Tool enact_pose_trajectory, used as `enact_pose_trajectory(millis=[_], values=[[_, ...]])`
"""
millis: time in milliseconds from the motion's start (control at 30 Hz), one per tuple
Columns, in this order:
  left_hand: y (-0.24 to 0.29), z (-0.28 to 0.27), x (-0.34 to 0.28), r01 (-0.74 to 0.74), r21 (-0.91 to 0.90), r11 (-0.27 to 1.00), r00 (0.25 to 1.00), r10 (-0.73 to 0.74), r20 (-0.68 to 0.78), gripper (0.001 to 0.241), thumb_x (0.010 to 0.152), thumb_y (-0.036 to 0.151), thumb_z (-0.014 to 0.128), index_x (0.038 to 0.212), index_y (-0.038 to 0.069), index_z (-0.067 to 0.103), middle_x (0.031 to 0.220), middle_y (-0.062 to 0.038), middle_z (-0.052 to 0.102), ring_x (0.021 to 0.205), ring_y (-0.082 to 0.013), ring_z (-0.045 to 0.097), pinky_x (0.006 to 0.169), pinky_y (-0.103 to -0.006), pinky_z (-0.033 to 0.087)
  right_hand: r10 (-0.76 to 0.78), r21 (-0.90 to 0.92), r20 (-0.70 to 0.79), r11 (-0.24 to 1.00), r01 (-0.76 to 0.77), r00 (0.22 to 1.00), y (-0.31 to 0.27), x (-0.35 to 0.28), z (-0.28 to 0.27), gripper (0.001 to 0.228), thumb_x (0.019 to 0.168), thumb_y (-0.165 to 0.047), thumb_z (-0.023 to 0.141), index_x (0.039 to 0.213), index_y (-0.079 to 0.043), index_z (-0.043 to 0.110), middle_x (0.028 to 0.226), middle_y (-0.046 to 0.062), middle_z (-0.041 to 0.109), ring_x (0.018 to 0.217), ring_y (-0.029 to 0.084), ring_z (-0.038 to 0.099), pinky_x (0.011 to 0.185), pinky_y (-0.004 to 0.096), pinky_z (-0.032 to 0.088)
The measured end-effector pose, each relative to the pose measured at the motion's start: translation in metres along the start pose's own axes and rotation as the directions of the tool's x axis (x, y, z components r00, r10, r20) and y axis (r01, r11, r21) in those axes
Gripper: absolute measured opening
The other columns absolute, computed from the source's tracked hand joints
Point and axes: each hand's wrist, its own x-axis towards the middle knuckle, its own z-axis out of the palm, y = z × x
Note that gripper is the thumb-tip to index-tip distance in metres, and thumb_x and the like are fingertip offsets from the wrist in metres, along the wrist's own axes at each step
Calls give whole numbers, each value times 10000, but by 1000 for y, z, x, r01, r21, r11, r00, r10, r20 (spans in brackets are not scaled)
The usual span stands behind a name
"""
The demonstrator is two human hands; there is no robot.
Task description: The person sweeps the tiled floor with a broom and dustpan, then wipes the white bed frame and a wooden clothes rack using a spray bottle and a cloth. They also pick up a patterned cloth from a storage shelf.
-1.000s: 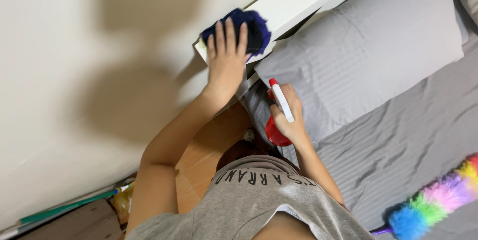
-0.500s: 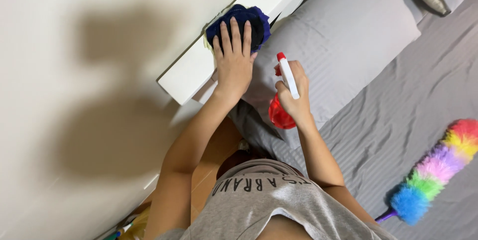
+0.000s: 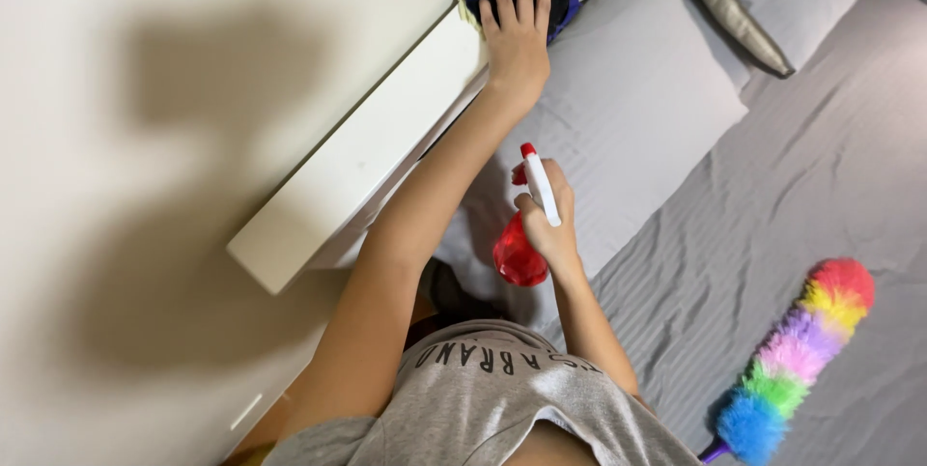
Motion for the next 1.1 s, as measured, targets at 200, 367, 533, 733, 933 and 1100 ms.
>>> enact_pose_trajectory(millis=[200, 367, 533, 733, 933, 1100], values=[[36, 38, 99, -6, -45, 999, 998, 9, 60, 928, 878, 163, 647, 1594, 17, 76, 1604, -365, 131, 1473, -588, 156, 1179, -689, 221, 138, 50, -104, 990, -133, 985, 19, 23, -35, 350, 683, 32, 519, 1009, -17, 638, 971, 104, 687, 879, 240, 638, 773, 345, 541], [49, 57, 116, 48, -85, 995, 996, -42, 77, 921, 866, 139, 646, 1604, 82, 99, 1634, -286, 133, 1508, -525, 150, 1205, -655, 200, 63, -44, -113, 997, -69, 992, 17, 51, -45, 347, 679, 36, 535, 1010, -14, 630, 978, 104, 684, 906, 235, 642, 786, 348, 534], [30, 10, 25, 100, -122, 987, 987, -113, -110, 812, 897, 85, 645, 1606, 36, 253, 1620, -293, 272, 1507, -502, 249, 1215, -593, 279, 13, -50, -111, 999, -19, 994, 4, 64, -43, 344, 698, 53, 544, 1024, -13, 632, 1019, 109, 695, 950, 232, 646, 827, 338, 519], [-73, -110, -197, 286, 145, 947, 951, -299, 82, 674, 954, 65, 509, 1610, 52, 357, 1633, -239, 330, 1483, -435, 348, 1183, -549, 358, 96, -3, -48, 995, -96, 994, 1, 49, -32, 358, 708, 50, 544, 1045, -23, 636, 1044, 101, 704, 932, 216, 644, 792, 330, 518], [-110, -213, -285, 317, -87, 945, 947, -309, 90, 664, 1047, 355, 572, 1580, 22, 360, 1595, -275, 339, 1459, -492, 350, 1161, -612, 329, 91, 9, 75, 996, -92, 993, 4, 33, -21, 368, 704, 52, 523, 1053, -16, 619, 1021, 113, 686, 913, 221, 644, 806, 331, 526], [-115, -193, -275, 271, -79, 959, 962, -267, 60, 653, 1067, 334, 597, 1618, 75, 362, 1630, -249, 345, 1484, -486, 355, 1188, -611, 332, 45, 3, 119, 999, -46, 992, -9, 21, -16, 356, 712, 56, 549, 1056, -12, 613, 1020, 115, 686, 928, 233, 642, 821, 330, 523]])
